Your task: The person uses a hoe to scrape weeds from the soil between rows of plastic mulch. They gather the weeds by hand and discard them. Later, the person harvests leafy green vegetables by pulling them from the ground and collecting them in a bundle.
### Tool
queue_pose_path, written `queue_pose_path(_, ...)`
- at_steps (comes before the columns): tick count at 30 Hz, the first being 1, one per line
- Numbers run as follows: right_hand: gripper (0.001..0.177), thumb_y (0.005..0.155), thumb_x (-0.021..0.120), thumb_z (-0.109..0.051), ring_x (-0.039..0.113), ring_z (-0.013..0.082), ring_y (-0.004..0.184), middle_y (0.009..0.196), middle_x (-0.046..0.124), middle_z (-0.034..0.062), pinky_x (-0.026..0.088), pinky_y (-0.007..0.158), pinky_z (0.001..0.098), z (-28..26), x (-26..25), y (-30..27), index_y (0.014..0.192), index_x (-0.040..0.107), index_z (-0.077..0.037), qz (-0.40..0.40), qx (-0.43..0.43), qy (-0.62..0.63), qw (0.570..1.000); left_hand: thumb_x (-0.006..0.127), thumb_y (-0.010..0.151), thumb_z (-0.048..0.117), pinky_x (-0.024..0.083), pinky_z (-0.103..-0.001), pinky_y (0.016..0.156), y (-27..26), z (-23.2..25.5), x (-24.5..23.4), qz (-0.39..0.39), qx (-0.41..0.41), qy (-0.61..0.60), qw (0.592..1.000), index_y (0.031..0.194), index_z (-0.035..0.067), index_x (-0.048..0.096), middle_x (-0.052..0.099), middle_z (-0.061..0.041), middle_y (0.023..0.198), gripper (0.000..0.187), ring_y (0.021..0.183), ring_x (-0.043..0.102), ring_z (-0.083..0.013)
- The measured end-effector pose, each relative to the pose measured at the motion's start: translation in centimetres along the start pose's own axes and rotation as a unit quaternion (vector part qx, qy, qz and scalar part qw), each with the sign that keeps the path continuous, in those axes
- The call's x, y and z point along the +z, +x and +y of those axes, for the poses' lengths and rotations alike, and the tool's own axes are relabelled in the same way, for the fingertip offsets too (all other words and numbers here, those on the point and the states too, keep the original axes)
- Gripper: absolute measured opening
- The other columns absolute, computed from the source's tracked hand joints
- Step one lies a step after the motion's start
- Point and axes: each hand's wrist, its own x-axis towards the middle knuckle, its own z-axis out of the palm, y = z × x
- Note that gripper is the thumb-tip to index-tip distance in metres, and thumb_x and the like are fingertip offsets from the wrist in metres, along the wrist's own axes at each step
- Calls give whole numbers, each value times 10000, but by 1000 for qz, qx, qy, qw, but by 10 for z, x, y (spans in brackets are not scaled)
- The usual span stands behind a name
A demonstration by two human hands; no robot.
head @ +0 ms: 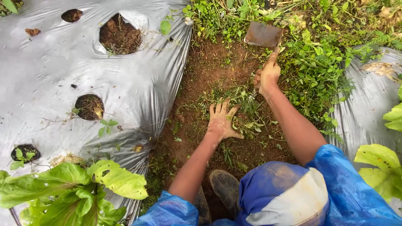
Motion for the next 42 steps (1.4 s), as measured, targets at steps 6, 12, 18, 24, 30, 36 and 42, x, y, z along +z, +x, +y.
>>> queue_pose_path(6, 525, 1089, 243, -519, 333, 108, 351, 500, 335, -56, 303, 312, 280, 57, -30, -16, 832, 437, -105, -2, 45, -89, 995, 489, 623, 992, -31, -600, 1218, -1, -3, 5, 5, 5, -3, 1000, 1630, 260, 170, 43, -178, 1707, 1286, 1570, -23, -381)
queue_pose_path(12, 463, 1106, 250, -522, 352, 64, 334, 506, 376, -109, 312, 278, 245, 11, -23, -14, 820, 415, -198, -38, 67, -68, 995, 564, 610, 965, -28, -592, 1220, 13, -8, 15, 20, 7, -42, 999, 1632, 285, 147, 82, -172, 1697, 1296, 1568, 2, -375)
queue_pose_path(18, 540, 1084, 312, -577, 347, 78, 344, 497, 376, -74, 279, 278, 239, -6, 28, 24, 707, 391, -200, -101, 99, 32, 989, 465, 545, 1017, -62, -638, 1214, 28, -9, 33, 39, 4, 0, 999, 1617, 312, 49, -100, -144, 1701, 1348, 1553, -87, -360)
queue_pose_path(24, 483, 1102, 292, -537, 357, 56, 339, 531, 398, -104, 335, 273, 233, 35, 31, -1, 819, 445, -178, -97, 79, -138, 982, 709, 587, 867, -9, -567, 1226, 5, -9, 10, 46, 13, -108, 993, 1604, 249, 255, -39, -181, 1703, 1273, 1564, -1, -375)
queue_pose_path(30, 428, 1108, 331, -478, 431, 30, 486, 658, 411, -92, 389, 402, 209, 63, -16, -29, 894, 486, -142, -74, 95, -192, 974, 740, 602, 832, 1, -562, 1227, -2, -10, -1, 49, 13, -126, 991, 1589, 215, 305, -3, -210, 1699, 1243, 1565, 10, -382)
queue_pose_path(36, 542, 1103, 401, -557, 380, 88, 324, 532, 404, -60, 351, 281, 272, 40, -63, -71, 792, 489, -122, -114, 131, -151, 973, 677, 596, 900, -22, -576, 1217, 9, -10, 10, 29, 7, -90, 995, 1607, 244, 252, 104, -201, 1688, 1278, 1562, 34, -371)
queue_pose_path(42, 481, 1063, 248, -591, 355, 65, 351, 557, 381, -91, 363, 300, 234, -3, -65, -5, 846, 437, -205, 0, 9, -21, 1000, 628, 557, 957, -36, -600, 1211, 16, -7, 17, 21, 5, -67, 998, 1614, 265, 213, 131, -204, 1681, 1329, 1551, 99, -373)
